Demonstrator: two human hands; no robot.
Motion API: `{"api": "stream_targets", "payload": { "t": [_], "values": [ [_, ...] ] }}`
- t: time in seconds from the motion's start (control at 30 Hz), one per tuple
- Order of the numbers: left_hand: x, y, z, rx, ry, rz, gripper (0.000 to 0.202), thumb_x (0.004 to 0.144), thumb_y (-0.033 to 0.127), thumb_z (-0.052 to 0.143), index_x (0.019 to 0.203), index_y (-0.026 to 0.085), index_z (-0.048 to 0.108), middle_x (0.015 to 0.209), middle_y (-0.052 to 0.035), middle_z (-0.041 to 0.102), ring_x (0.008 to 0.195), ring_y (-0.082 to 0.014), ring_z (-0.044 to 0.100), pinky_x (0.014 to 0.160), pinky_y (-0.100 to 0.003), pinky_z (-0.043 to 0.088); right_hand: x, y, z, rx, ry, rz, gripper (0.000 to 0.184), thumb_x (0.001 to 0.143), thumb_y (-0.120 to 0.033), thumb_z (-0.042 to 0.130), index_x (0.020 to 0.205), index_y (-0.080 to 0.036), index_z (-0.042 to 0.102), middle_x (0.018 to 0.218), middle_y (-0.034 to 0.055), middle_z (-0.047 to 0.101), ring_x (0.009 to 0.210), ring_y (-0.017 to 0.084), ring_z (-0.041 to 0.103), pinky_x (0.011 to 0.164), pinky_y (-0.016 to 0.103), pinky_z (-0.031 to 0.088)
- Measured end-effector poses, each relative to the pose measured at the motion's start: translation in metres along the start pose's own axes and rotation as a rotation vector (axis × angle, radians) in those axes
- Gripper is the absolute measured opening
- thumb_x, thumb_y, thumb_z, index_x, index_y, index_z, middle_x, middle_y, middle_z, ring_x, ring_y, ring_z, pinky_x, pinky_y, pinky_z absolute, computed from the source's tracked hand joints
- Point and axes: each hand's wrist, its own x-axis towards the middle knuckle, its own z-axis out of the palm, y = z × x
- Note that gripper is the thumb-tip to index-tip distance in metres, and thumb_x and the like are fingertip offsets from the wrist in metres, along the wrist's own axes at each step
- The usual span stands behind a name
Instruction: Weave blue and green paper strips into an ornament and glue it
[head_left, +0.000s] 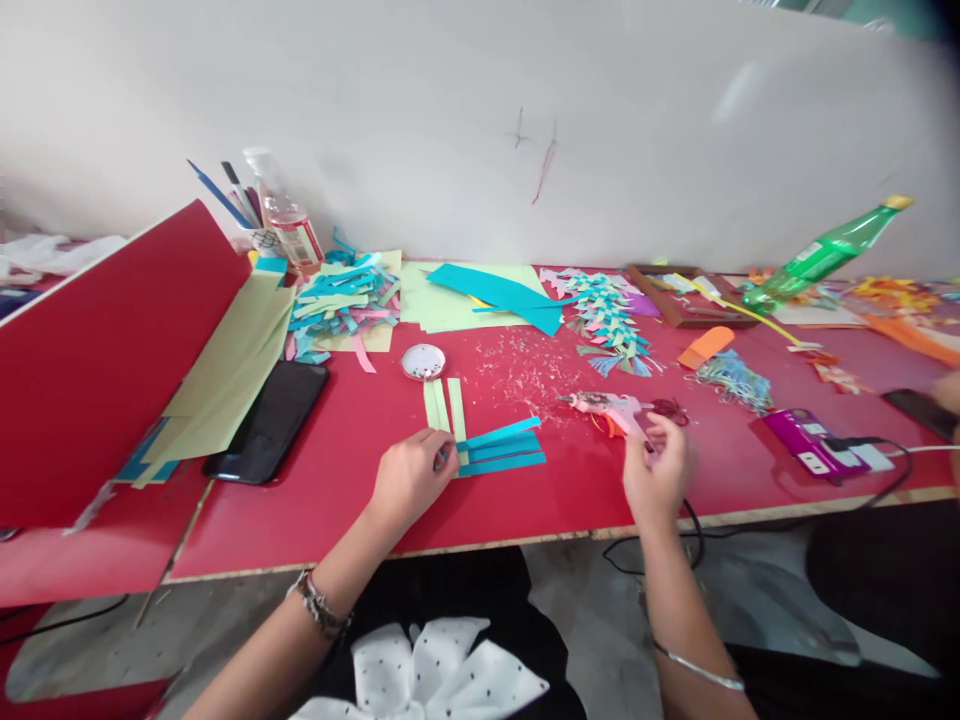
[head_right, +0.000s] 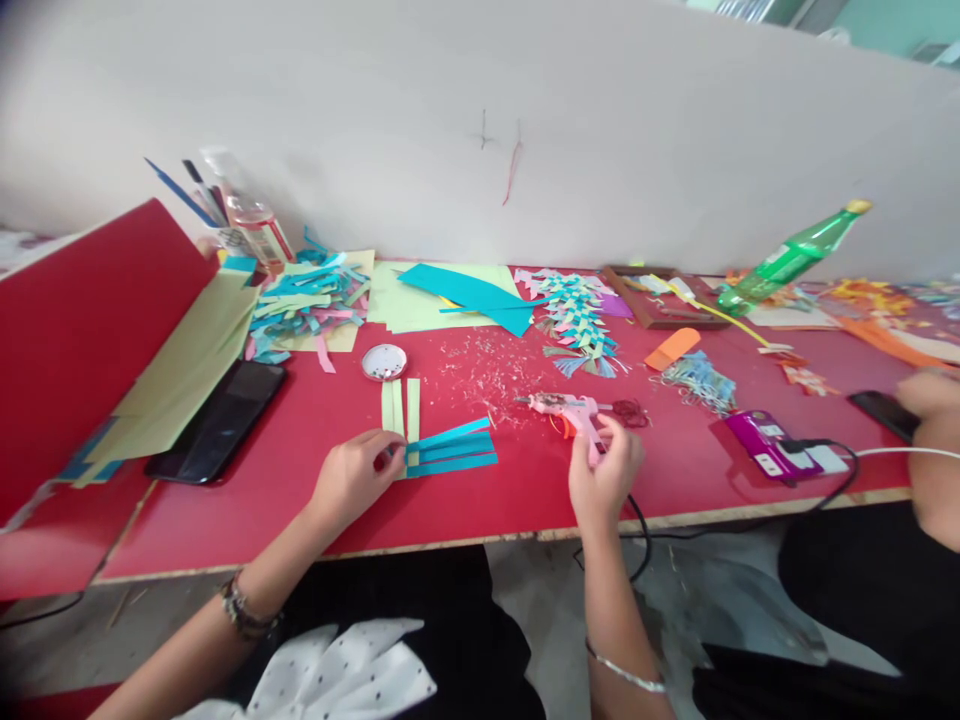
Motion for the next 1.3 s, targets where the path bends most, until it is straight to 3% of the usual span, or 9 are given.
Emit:
{"api": "stream_targets", "payload": {
  "t": [0.1,0.17,0.27,0.33,0.43,0.63,1.1,1.3],
  "values": [
    [0.000,-0.003,0.003,0.021,0.024,0.015,0.018,0.077,0.023,0.044,0.082,0.021,0.061,0.073,0.0008,0.063,0.059,-0.0099,0.054,0.050,-0.018,0.033,-0.012,-0.030,-0.006,0.155,0.049,-0.111,0.025,0.080,-0.024,0.040,0.101,-0.014,0.051,0.087,0.0092,0.052,0.084,0.020,0.047,0.077,0.036,0.039],
    [0.000,-0.004,0.004,0.028,0.034,0.024,0.018,0.077,0.022,0.044,0.082,0.021,0.061,0.076,0.0006,0.064,0.060,-0.0102,0.055,0.051,-0.018,0.033,-0.021,-0.055,-0.009,0.173,-0.058,-0.276,0.023,0.080,-0.021,0.041,0.098,-0.017,0.055,0.091,0.0090,0.050,0.089,0.020,0.047,0.080,0.036,0.038],
    [0.000,-0.005,0.004,0.020,0.030,0.033,0.019,0.077,0.022,0.043,0.082,0.021,0.062,0.079,0.0003,0.065,0.064,-0.0110,0.057,0.052,-0.017,0.035,-0.035,-0.088,-0.010,0.106,-0.365,-0.461,0.029,0.082,-0.025,0.041,0.107,-0.022,0.055,0.103,0.0100,0.047,0.095,0.022,0.045,0.084,0.038,0.034],
    [0.000,-0.005,0.004,0.007,0.025,0.036,0.019,0.078,0.022,0.043,0.082,0.021,0.062,0.079,-0.0001,0.065,0.067,-0.0116,0.058,0.054,-0.018,0.036,-0.043,-0.105,-0.009,0.038,-0.541,-0.515,0.037,0.082,-0.035,0.042,0.117,-0.027,0.050,0.114,0.0109,0.043,0.102,0.025,0.041,0.087,0.043,0.030],
    [0.000,-0.005,0.004,-0.013,0.032,0.038,0.019,0.078,0.021,0.043,0.081,0.020,0.062,0.078,-0.0001,0.065,0.068,-0.0119,0.059,0.055,-0.018,0.037,-0.050,-0.119,-0.007,-0.016,-0.660,-0.535,0.045,0.081,-0.045,0.040,0.123,-0.031,0.044,0.123,0.0110,0.038,0.108,0.029,0.036,0.089,0.048,0.025],
    [0.000,-0.005,0.004,-0.007,0.049,0.037,0.020,0.078,0.020,0.043,0.080,0.020,0.062,0.078,-0.0002,0.066,0.067,-0.0122,0.060,0.054,-0.018,0.038,-0.051,-0.122,-0.002,-0.069,-0.666,-0.517,0.042,0.082,-0.047,0.036,0.119,-0.030,0.048,0.128,0.0105,0.036,0.112,0.029,0.033,0.091,0.049,0.021],
    [0.000,-0.006,0.005,-0.011,0.046,0.020,0.021,0.077,0.020,0.043,0.081,0.021,0.063,0.081,-0.0003,0.067,0.071,-0.0125,0.061,0.057,-0.018,0.040,-0.041,-0.101,-0.008,-0.199,-0.543,-0.366,0.037,0.085,-0.040,0.035,0.113,-0.023,0.053,0.121,0.0125,0.042,0.107,0.026,0.039,0.091,0.048,0.020],
    [0.000,-0.006,0.004,-0.014,0.047,0.032,0.020,0.078,0.021,0.043,0.083,0.021,0.062,0.081,0.0000,0.067,0.070,-0.0128,0.061,0.055,-0.018,0.039,-0.051,-0.126,-0.005,-0.079,-0.656,-0.508,0.040,0.083,-0.046,0.035,0.120,-0.032,0.046,0.129,0.0088,0.036,0.110,0.027,0.036,0.092,0.049,0.019]
  ]
}}
